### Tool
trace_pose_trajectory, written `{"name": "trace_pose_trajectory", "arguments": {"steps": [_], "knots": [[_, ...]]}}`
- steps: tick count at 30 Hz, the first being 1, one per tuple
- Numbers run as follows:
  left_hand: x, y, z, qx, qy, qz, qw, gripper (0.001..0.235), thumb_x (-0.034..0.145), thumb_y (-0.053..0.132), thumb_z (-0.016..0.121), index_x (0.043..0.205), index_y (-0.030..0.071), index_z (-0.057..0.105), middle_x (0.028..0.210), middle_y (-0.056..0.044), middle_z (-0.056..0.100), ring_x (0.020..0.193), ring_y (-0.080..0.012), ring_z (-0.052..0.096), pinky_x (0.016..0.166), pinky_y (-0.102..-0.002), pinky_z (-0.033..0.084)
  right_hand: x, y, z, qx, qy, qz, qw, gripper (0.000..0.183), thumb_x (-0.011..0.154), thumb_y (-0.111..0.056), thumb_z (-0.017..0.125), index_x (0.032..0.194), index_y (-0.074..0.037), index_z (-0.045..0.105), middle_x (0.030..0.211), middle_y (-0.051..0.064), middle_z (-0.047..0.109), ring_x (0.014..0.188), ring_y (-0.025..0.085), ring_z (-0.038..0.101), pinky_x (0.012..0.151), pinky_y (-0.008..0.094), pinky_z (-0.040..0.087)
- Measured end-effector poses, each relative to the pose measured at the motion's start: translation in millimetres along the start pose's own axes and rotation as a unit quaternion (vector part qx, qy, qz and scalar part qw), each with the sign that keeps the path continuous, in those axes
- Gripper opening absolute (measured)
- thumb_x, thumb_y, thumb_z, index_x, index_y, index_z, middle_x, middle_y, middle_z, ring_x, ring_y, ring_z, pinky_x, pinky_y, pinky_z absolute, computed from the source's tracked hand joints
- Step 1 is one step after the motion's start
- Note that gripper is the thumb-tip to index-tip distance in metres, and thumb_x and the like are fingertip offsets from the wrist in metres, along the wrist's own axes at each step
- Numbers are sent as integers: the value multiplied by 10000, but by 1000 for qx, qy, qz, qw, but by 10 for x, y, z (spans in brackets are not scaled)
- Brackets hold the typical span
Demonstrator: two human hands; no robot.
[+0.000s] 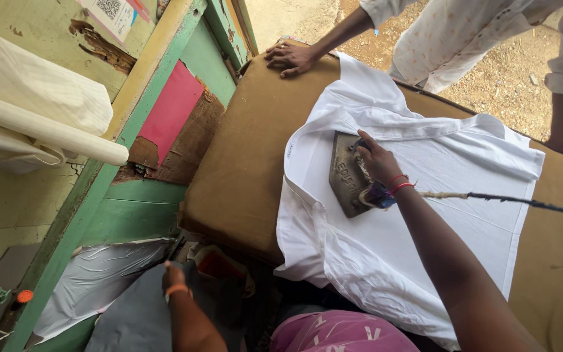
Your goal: The person irons a white shirt on a wooden board using a heavy iron, smoothing the fabric with their hands and a cloth. They then fold the shirt neatly on the board.
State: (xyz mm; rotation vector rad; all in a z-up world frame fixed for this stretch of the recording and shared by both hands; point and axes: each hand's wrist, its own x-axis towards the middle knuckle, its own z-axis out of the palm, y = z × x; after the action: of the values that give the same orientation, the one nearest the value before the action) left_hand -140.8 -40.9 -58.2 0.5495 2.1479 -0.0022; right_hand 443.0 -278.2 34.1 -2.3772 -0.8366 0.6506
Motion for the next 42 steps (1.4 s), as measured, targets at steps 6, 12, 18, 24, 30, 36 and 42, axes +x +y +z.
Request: {"name": "trace_pose_trajectory", "arguments": {"steps": [6, 12, 18, 24, 30, 36, 42], "knots": [[-160, -1871, -123, 363, 26, 154, 918, 633, 1074, 566, 333, 1310, 83, 667, 1351, -260, 611, 1240, -541, 510, 1030, -736, 314, -254, 391, -545, -78, 1, 83, 993, 549, 1023, -438, 481, 1560, -434, 369, 1196, 228, 706, 1090, 486, 650, 948, 552, 497], [-686, -2087, 609, 355, -143, 262, 886, 587, 1071, 507, 365, 1393, 64, 579, 1410, -226, 571, 1269, -468, 529, 1031, -619, 391, -253, 924, -649, -53, 75, 56, 994, 558, 1033, -430, 495, 1572, -396, 357, 1188, 259, 694, 1058, 522, 642, 926, 580, 493], [-645, -750, 700, 244, 41, 441, 863, 514, 1086, 400, 387, 1464, 88, 541, 1451, -167, 580, 1314, -392, 549, 1082, -528, 421, -801, 1241, -749, -38, 104, 140, 984, 569, 1035, -439, 488, 1582, -410, 338, 1125, 274, 711, 1034, 522, 659, 902, 589, 510], [-779, 442, 636, 134, 144, 607, 770, 432, 1093, 297, 451, 1372, 7, 609, 1337, -262, 623, 1226, -450, 565, 1032, -558, 437, -1341, 1635, -1234, -35, 136, 245, 959, 570, 1030, -448, 511, 1577, -422, 353, 1144, 268, 707, 1070, 500, 664, 914, 568, 527], [-998, 422, 1064, 71, 76, 666, 739, 403, 1122, 257, 434, 1375, -10, 597, 1370, -245, 602, 1266, -430, 551, 1063, -534, 438, -1710, 2455, -1652, -46, 218, 250, 942, 570, 1026, -431, 566, 1570, -359, 414, 1236, 277, 674, 1145, 495, 631, 971, 535, 507], [-1840, -29, 1864, 143, 58, 805, 573, 378, 1093, 249, 469, 1361, 46, 642, 1413, -187, 617, 1341, -403, 530, 1126, -555, 373, -1918, 3087, -2049, -79, 223, 235, 943, 620, 994, -444, 605, 1568, -323, 404, 1312, 251, 654, 1171, 483, 616, 989, 531, 489], [-3266, -883, 3068, 260, -94, 851, 447, 380, 947, 349, 666, 1266, 145, 697, 1247, -97, 612, 1203, -315, 540, 1034, -498, 409, -1949, 3051, -2368, -149, 139, 272, 940, 742, 921, -462, 692, 1571, -309, 369, 1230, 249, 687, 1109, 475, 657, 939, 548, 517]]}}
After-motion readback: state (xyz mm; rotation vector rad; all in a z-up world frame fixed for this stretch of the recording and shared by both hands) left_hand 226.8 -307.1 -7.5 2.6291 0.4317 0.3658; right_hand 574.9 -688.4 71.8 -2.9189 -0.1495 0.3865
